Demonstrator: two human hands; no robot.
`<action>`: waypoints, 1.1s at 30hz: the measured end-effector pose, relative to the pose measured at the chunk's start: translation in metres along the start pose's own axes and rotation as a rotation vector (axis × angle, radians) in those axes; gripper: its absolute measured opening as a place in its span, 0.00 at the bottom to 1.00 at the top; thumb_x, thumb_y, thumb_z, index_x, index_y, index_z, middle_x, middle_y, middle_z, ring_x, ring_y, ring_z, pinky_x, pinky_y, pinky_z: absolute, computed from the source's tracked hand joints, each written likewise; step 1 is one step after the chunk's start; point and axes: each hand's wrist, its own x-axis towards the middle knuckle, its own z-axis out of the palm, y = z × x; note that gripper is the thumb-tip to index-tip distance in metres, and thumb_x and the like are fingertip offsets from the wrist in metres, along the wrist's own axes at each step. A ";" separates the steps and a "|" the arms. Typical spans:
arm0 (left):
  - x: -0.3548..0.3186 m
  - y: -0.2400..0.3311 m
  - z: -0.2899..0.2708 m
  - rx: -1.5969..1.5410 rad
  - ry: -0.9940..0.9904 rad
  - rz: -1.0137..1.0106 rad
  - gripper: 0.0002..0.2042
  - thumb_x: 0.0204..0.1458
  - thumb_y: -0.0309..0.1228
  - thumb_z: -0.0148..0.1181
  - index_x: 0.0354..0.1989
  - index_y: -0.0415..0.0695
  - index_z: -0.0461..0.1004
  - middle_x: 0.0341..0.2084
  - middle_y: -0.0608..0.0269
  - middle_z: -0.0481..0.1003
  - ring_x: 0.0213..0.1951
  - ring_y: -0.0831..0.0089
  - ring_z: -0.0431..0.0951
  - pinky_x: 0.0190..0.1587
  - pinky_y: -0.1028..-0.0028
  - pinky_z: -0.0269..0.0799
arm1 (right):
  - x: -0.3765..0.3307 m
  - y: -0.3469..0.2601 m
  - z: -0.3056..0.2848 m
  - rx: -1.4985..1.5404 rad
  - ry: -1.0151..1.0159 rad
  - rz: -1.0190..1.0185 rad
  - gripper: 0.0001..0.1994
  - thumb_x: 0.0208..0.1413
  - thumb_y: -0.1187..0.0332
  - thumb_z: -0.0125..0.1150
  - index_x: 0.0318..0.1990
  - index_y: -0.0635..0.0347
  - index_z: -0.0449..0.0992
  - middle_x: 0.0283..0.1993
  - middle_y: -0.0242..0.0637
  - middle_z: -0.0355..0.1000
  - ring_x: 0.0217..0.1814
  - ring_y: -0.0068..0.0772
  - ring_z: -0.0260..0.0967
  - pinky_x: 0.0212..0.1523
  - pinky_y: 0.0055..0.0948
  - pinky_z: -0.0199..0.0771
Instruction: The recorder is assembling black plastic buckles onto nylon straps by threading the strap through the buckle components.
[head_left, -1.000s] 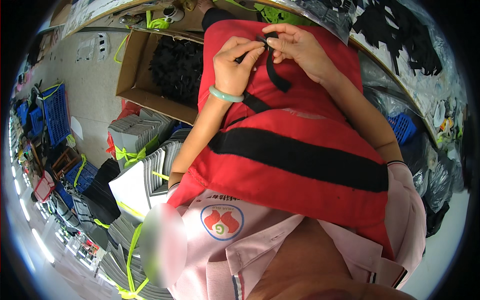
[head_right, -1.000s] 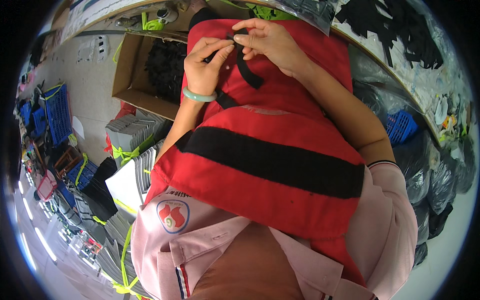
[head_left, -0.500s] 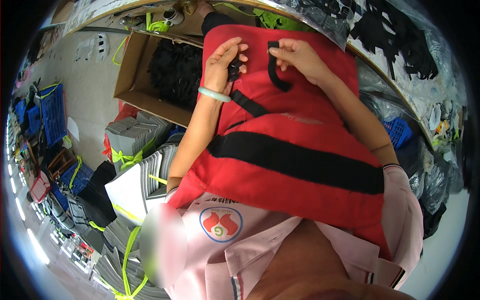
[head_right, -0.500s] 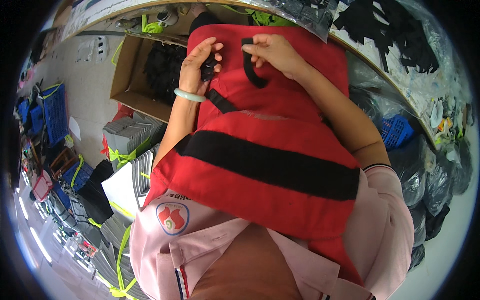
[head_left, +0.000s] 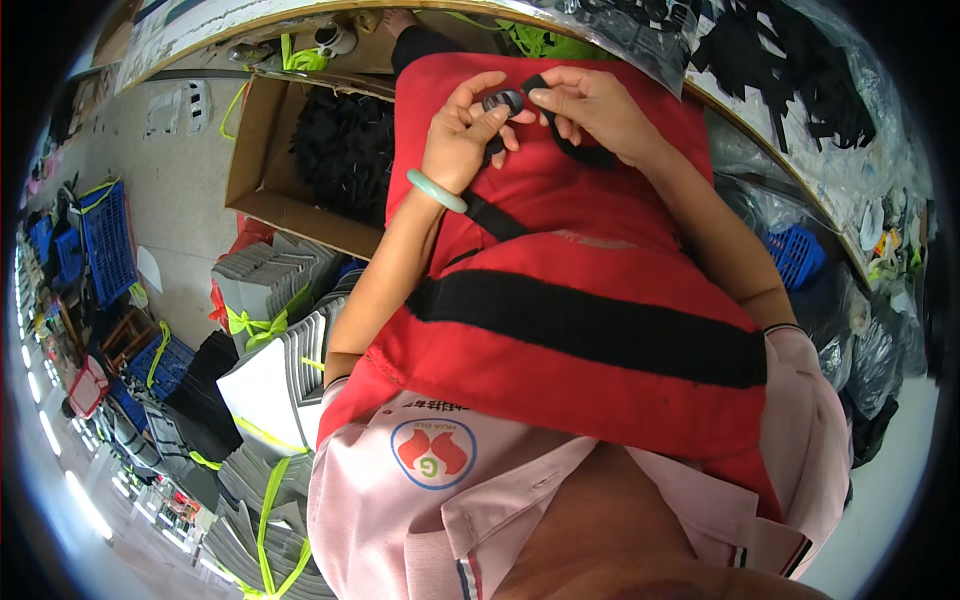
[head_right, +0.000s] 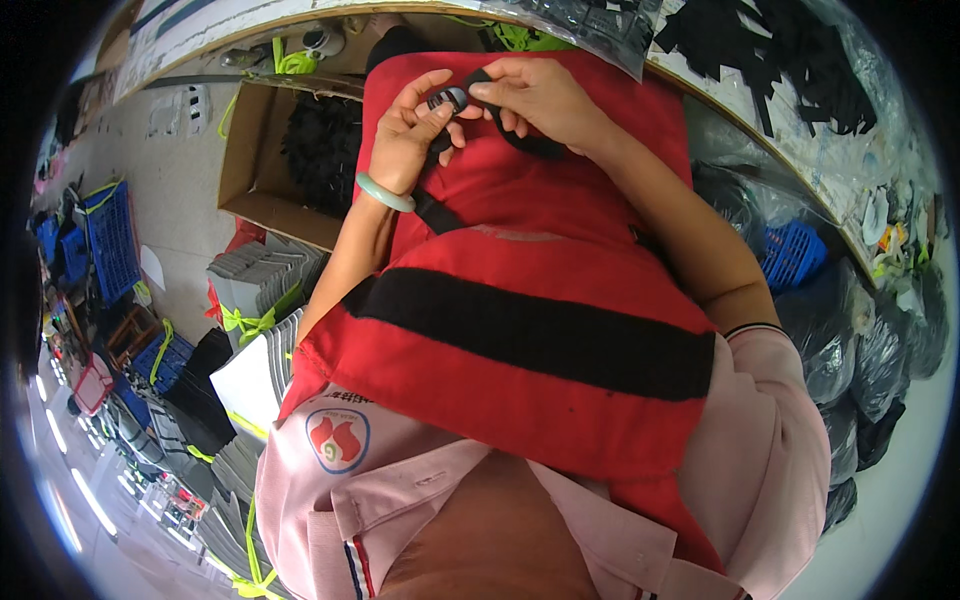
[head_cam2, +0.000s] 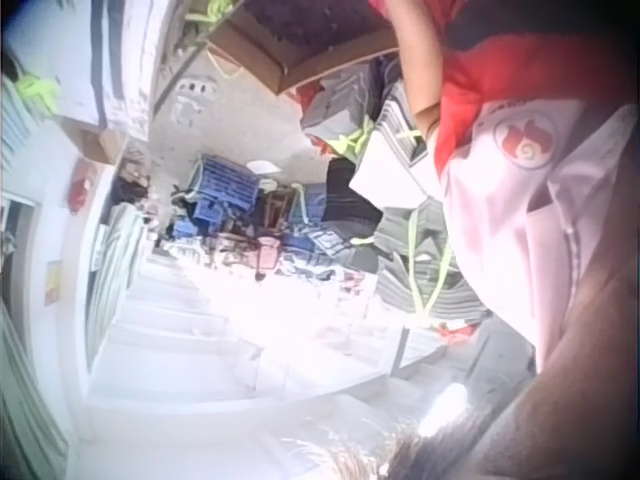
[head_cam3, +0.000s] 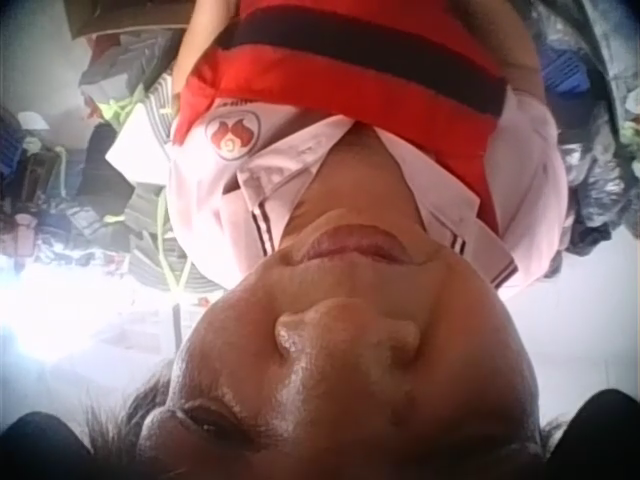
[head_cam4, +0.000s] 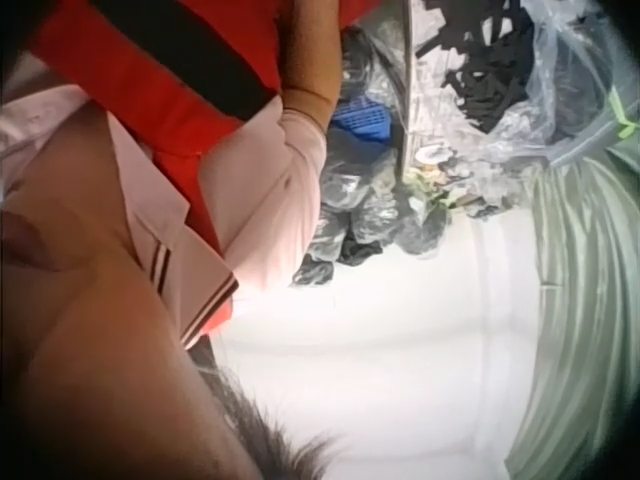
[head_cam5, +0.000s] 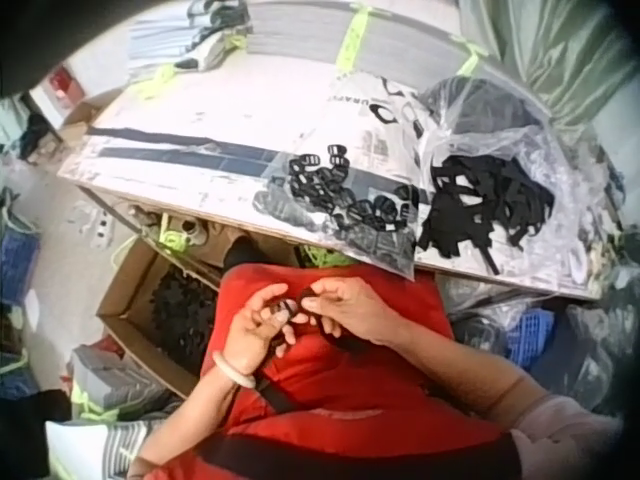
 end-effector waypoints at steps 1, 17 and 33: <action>0.000 0.000 0.005 0.013 0.020 0.024 0.16 0.60 0.23 0.49 0.56 0.37 0.60 0.33 0.52 0.78 0.24 0.74 0.75 0.20 0.81 0.67 | 0.002 0.004 0.002 -0.019 -0.026 -0.005 0.10 0.59 0.63 0.57 0.37 0.62 0.75 0.25 0.25 0.70 0.19 0.12 0.62 0.19 0.14 0.61; -0.005 0.018 0.020 -0.045 0.192 0.111 0.07 0.50 0.18 0.61 0.37 0.34 0.77 0.22 0.61 0.75 0.18 0.79 0.70 0.20 0.82 0.64 | -0.010 0.000 0.004 0.315 -0.136 0.027 0.12 0.61 0.59 0.56 0.38 0.59 0.72 0.26 0.27 0.68 0.19 0.13 0.61 0.17 0.13 0.59; -0.007 0.015 0.024 0.795 0.320 0.659 0.08 0.41 0.16 0.65 0.31 0.35 0.78 0.21 0.62 0.73 0.23 0.77 0.72 0.25 0.78 0.66 | -0.007 0.004 0.021 0.386 0.085 -0.058 0.12 0.62 0.62 0.54 0.42 0.63 0.72 0.30 0.33 0.72 0.24 0.16 0.67 0.24 0.17 0.70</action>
